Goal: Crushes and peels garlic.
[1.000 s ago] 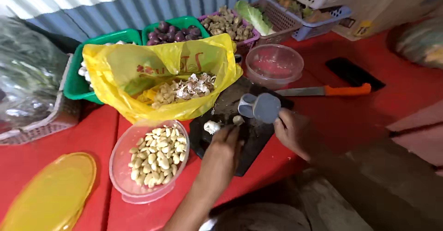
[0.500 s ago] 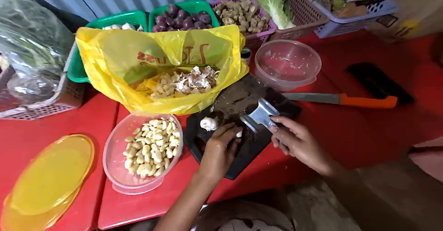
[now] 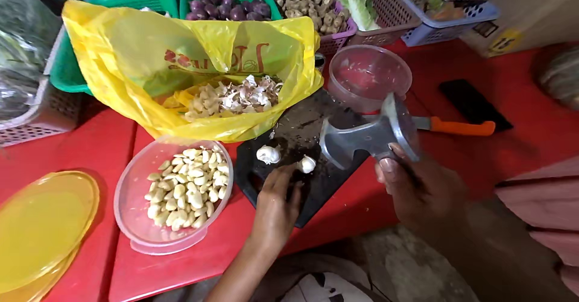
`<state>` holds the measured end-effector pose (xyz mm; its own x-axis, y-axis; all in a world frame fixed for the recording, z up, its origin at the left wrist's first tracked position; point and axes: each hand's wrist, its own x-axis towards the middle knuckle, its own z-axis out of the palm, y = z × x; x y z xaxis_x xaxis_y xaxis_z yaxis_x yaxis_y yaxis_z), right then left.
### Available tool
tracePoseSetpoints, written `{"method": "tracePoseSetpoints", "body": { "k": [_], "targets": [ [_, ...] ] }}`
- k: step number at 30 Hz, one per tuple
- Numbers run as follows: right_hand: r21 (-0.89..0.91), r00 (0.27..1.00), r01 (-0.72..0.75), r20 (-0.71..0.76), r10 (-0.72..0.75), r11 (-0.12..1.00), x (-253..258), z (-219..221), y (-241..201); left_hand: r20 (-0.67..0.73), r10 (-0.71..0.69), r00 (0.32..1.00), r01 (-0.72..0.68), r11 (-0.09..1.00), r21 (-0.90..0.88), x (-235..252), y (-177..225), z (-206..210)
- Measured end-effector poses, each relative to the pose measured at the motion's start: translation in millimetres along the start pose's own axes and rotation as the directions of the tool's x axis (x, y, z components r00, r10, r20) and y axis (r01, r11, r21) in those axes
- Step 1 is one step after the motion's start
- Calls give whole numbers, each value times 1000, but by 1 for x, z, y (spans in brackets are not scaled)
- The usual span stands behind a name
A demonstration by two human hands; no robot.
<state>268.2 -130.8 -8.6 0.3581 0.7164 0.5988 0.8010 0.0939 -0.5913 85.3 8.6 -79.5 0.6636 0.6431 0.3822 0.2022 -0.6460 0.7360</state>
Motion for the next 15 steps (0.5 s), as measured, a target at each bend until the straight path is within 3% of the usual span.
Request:
{"method": "tracePoseSetpoints", "body": {
  "k": [2,5,9,11,13,15],
  "targets": [
    [-72,1000,23,7,-22,997,-5,2,0,-34,13,999,-13,1000,21,-6,-1,-3],
    [-347,990,66,138,-19,935,-24,24,16,-72,32,997,-29,999,35,-9,-4,-3],
    [-418,944,104,326,42,903,-22,33,20,-48,23,999,-18,995,96,-10,-3,-1],
    [-335,928,-26,343,147,942,-16,26,20,-28,27,999,-24,993,117,-12,-2,-1],
    [-198,838,-287,421,346,937,-1,12,25,-34,42,999,-37,991,125,-12,-3,0],
    [-58,753,-498,465,465,865,10,3,30,-41,50,998,-44,990,136,-14,-3,2]
  ]
}}
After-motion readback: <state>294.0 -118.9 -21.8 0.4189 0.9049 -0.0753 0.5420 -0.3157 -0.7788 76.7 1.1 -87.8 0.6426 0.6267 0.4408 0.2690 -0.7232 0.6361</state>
